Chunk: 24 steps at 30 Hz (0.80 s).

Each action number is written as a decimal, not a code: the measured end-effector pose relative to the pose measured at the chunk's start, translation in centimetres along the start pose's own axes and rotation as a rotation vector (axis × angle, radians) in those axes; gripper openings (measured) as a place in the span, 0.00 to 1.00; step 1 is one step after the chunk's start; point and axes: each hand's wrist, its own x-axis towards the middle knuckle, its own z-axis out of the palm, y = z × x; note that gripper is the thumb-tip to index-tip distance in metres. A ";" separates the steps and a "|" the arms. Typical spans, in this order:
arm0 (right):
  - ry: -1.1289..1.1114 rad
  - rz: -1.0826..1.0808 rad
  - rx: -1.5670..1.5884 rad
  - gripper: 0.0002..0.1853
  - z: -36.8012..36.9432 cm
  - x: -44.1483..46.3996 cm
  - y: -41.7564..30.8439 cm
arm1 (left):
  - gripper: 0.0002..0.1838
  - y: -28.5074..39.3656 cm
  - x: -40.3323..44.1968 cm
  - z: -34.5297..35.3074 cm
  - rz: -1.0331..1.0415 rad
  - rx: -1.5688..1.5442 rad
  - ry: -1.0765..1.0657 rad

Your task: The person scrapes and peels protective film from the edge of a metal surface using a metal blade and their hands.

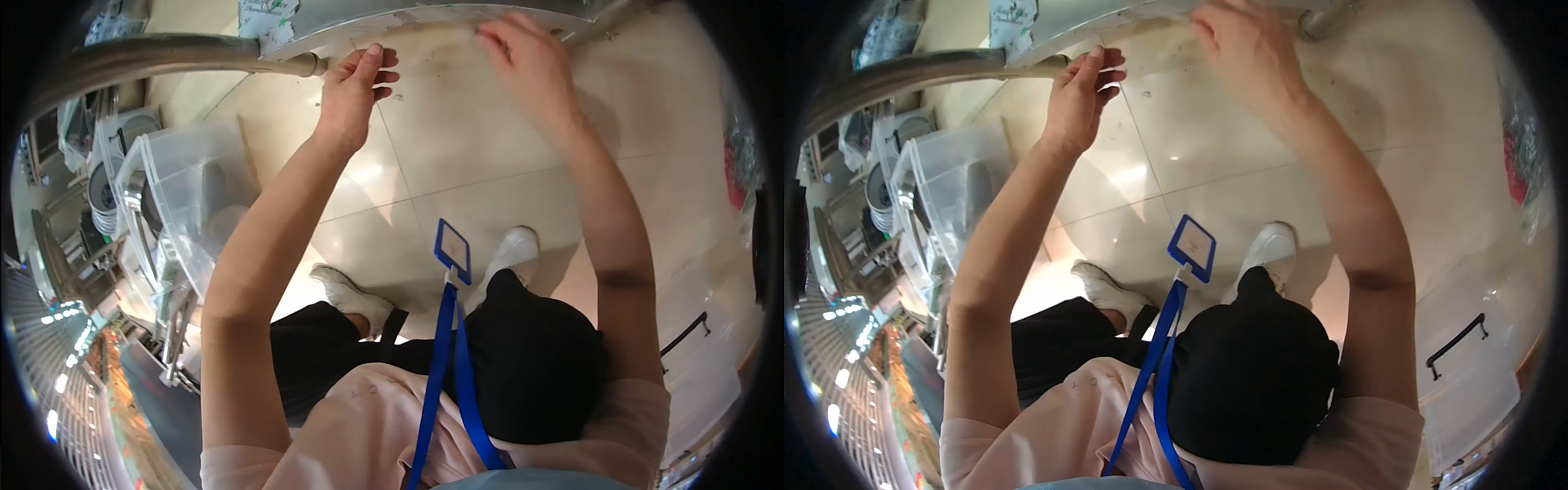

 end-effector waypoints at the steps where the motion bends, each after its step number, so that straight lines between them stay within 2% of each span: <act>1: -0.138 0.142 0.119 0.07 -0.1 -0.3 -1.0 | 0.18 -0.1 -0.2 0.6 -0.005 -0.113 -0.013; 3: -0.421 0.445 0.343 0.07 -0.2 -0.6 -2.8 | 0.22 -1.0 -0.5 1.5 -0.038 -0.342 -0.056; 6: -0.637 0.453 0.254 0.08 0.1 0.1 -2.7 | 0.18 -3.4 -0.6 2.2 -0.083 -0.693 -0.105; 7: -0.691 0.455 0.234 0.09 0.2 0.7 -2.6 | 0.12 -3.5 -0.8 2.7 -0.084 -0.775 -0.098; 9: -0.803 0.466 0.183 0.10 0.3 2.1 -2.4 | 0.09 -5.1 0.1 2.8 -0.079 -0.923 -0.115; 10: -0.784 0.507 0.212 0.09 0.3 2.9 -2.5 | 0.07 -5.3 0.3 3.1 -0.074 -0.996 -0.127; 11: -0.763 0.549 0.240 0.09 0.3 3.8 -2.8 | 0.01 -5.2 0.7 3.5 -0.087 -1.103 -0.071; 14: -0.707 0.705 0.422 0.08 1.2 4.8 -2.1 | 0.01 -5.8 2.8 4.0 -0.023 -1.281 -0.124; 19: -0.618 0.877 0.526 0.07 2.7 4.8 -1.7 | 0.02 -6.4 5.3 3.6 0.034 -1.332 -0.109; 24: -0.312 1.035 0.771 0.07 6.2 2.9 -1.1 | 0.04 -6.5 7.0 2.1 0.084 -1.238 -0.031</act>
